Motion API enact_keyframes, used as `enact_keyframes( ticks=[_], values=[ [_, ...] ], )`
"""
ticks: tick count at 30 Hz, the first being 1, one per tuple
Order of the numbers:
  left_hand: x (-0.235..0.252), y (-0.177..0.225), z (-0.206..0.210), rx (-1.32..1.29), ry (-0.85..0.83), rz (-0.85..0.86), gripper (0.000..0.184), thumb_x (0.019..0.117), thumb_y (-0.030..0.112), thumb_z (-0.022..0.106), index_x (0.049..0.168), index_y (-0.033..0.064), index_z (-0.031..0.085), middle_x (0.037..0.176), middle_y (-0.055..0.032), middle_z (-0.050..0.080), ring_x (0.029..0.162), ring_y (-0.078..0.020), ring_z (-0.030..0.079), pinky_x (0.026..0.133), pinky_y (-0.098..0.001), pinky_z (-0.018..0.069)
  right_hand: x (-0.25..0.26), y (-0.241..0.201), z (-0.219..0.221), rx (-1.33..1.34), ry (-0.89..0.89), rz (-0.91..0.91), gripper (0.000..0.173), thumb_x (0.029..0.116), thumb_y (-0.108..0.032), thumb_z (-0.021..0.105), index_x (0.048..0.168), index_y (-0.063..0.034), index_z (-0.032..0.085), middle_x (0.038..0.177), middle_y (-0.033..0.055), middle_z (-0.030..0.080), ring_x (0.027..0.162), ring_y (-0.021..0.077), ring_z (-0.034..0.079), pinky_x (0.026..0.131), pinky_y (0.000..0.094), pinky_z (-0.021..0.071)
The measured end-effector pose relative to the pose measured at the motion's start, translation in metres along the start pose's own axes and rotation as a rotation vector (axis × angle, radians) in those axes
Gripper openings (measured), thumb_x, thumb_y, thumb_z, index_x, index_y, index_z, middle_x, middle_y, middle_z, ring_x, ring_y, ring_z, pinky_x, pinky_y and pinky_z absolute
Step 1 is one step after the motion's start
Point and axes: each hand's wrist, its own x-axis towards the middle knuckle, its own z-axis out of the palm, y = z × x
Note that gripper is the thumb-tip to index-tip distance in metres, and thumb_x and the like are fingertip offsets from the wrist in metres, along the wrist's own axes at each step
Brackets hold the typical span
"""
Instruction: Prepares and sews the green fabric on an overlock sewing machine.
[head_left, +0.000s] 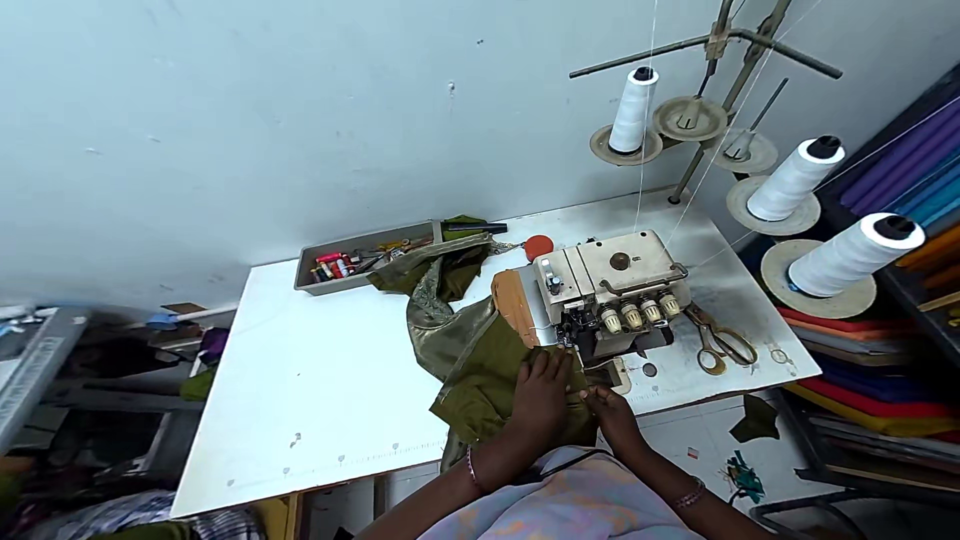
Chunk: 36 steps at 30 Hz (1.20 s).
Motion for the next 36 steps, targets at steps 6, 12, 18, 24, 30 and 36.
enact_keyframes(
  ticks=[6,12,18,24,30,36],
  values=[
    [-0.003,-0.001,0.000,-0.042,0.025,0.018,0.055,0.1087,0.017,0.044,0.162,0.0168,0.032,0.172,-0.0047,0.020,0.158,-0.0305,0.015,0.122,-0.0614,0.0160,0.003,0.001,0.000,0.006,0.004,-0.001,0.019,0.1043,-0.012,0.057,0.099,0.0024,0.068,0.087,0.0079,0.065,0.081,0.0127,0.060,0.078,0.0328,0.0500],
    [-0.010,0.001,-0.005,-0.017,0.047,0.100,0.043,0.1068,0.013,0.047,0.149,0.0167,0.054,0.158,-0.0024,0.045,0.153,-0.0293,0.029,0.118,-0.0676,0.0190,0.007,-0.002,-0.001,0.020,-0.021,0.012,0.019,0.1047,-0.013,0.057,0.099,0.0016,0.068,0.086,0.0078,0.065,0.081,0.0128,0.060,0.078,0.0328,0.0491],
    [-0.011,-0.001,-0.003,0.004,0.072,0.095,0.041,0.1080,0.014,0.046,0.148,0.0161,0.054,0.158,-0.0006,0.047,0.152,-0.0276,0.032,0.116,-0.0679,0.0206,0.007,-0.006,0.002,0.036,-0.032,0.005,0.019,0.1053,-0.013,0.057,0.099,0.0015,0.068,0.087,0.0080,0.064,0.081,0.0126,0.059,0.078,0.0323,0.0483],
    [-0.012,0.001,-0.006,-0.001,0.059,0.056,0.043,0.1094,0.016,0.044,0.152,0.0158,0.050,0.161,-0.0009,0.043,0.153,-0.0283,0.030,0.117,-0.0681,0.0187,0.007,-0.008,0.001,0.031,-0.037,-0.015,0.020,0.1054,-0.013,0.056,0.100,0.0019,0.068,0.089,0.0082,0.066,0.083,0.0123,0.061,0.079,0.0321,0.0496],
    [-0.013,0.000,-0.004,0.010,0.074,0.042,0.046,0.1076,0.013,0.047,0.153,0.0181,0.049,0.162,-0.0016,0.042,0.154,-0.0301,0.028,0.118,-0.0697,0.0163,0.009,-0.009,-0.003,-0.017,-0.077,-0.048,0.020,0.1054,-0.014,0.057,0.101,0.0016,0.068,0.089,0.0087,0.067,0.082,0.0119,0.061,0.079,0.0314,0.0505],
    [-0.012,-0.001,-0.003,-0.001,0.093,0.045,0.048,0.1060,0.010,0.049,0.154,0.0171,0.048,0.164,-0.0037,0.040,0.154,-0.0329,0.027,0.117,-0.0720,0.0155,0.012,-0.011,-0.005,-0.071,-0.107,-0.091,0.020,0.1051,-0.014,0.057,0.102,0.0034,0.068,0.091,0.0103,0.066,0.084,0.0136,0.061,0.081,0.0329,0.0510]
  ],
)
